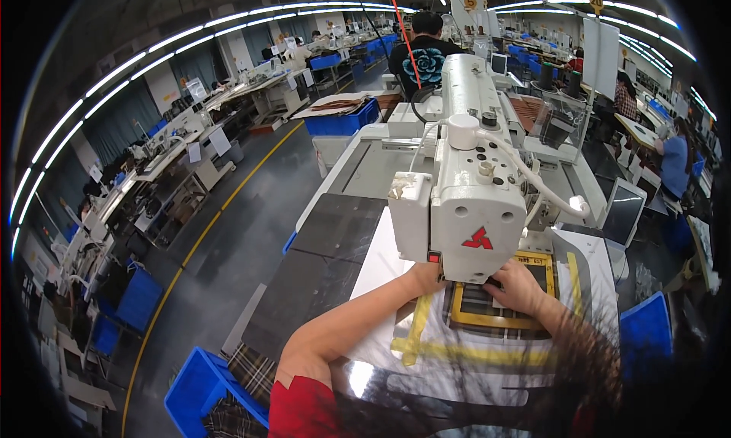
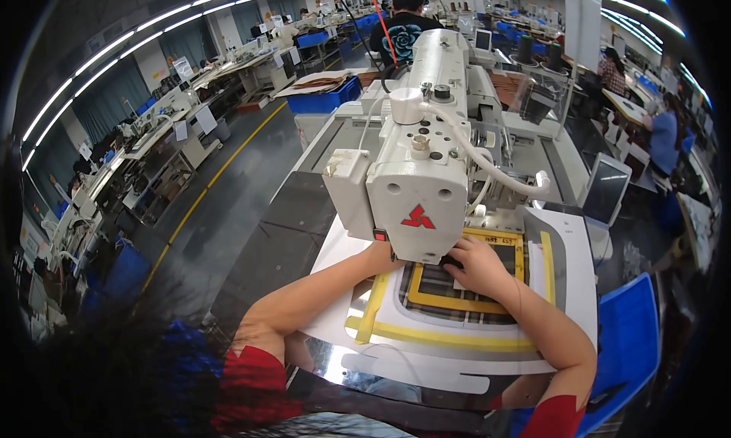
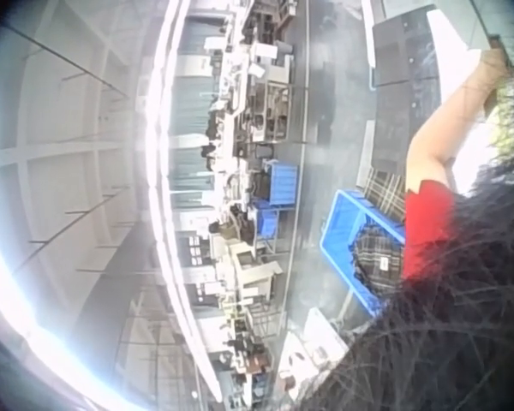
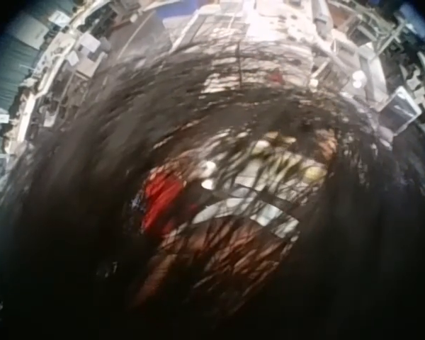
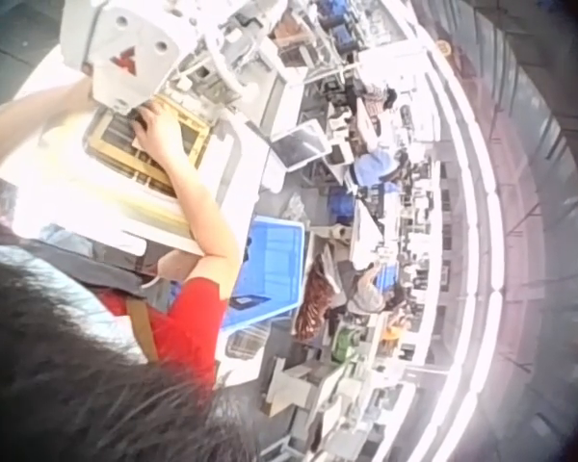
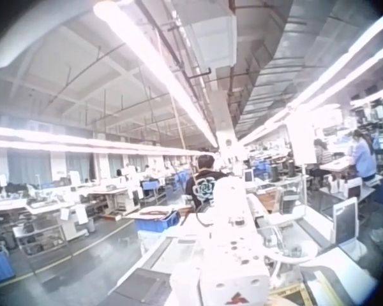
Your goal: Operating an industrial sewing machine to stitch plaid fabric panels and brand labels onto leather goods.
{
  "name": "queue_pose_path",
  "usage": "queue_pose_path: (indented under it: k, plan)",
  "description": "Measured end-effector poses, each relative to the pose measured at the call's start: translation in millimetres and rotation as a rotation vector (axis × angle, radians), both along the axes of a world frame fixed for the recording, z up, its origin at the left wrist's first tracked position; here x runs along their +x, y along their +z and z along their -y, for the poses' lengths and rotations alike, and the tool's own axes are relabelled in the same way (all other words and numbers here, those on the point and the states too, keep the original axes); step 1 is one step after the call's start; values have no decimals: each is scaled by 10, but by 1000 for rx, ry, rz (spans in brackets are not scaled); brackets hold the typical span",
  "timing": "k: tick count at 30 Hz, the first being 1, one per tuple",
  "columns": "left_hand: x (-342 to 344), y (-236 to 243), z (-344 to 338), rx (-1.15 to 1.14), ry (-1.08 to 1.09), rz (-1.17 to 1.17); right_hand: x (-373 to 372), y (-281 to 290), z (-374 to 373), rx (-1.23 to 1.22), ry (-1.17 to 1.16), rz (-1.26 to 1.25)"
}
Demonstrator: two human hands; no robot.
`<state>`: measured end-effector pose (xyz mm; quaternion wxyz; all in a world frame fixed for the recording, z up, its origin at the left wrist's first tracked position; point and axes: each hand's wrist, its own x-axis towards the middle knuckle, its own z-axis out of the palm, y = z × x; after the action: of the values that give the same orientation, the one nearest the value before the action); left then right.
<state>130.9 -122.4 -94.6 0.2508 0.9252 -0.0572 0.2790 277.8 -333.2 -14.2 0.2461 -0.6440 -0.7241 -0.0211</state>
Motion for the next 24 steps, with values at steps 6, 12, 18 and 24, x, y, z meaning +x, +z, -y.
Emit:
queue_pose_path:
  k: [6, 12, 18, 24]
  plan:
    - [-261, 445, 333, -309, 142, -317, -111, -28, 108, -43, -23, 105]
    - [-346, 378, 422, -132, 252, -144, -256, 3, 192, -7, -3, 33]
    - [-482, 476, 607, 98, 314, -121, -375, -42, 334, 6, 4, 19]
    - [-663, 585, 723, 134, 364, -170, -437, -26, 530, 15, -69, 86]
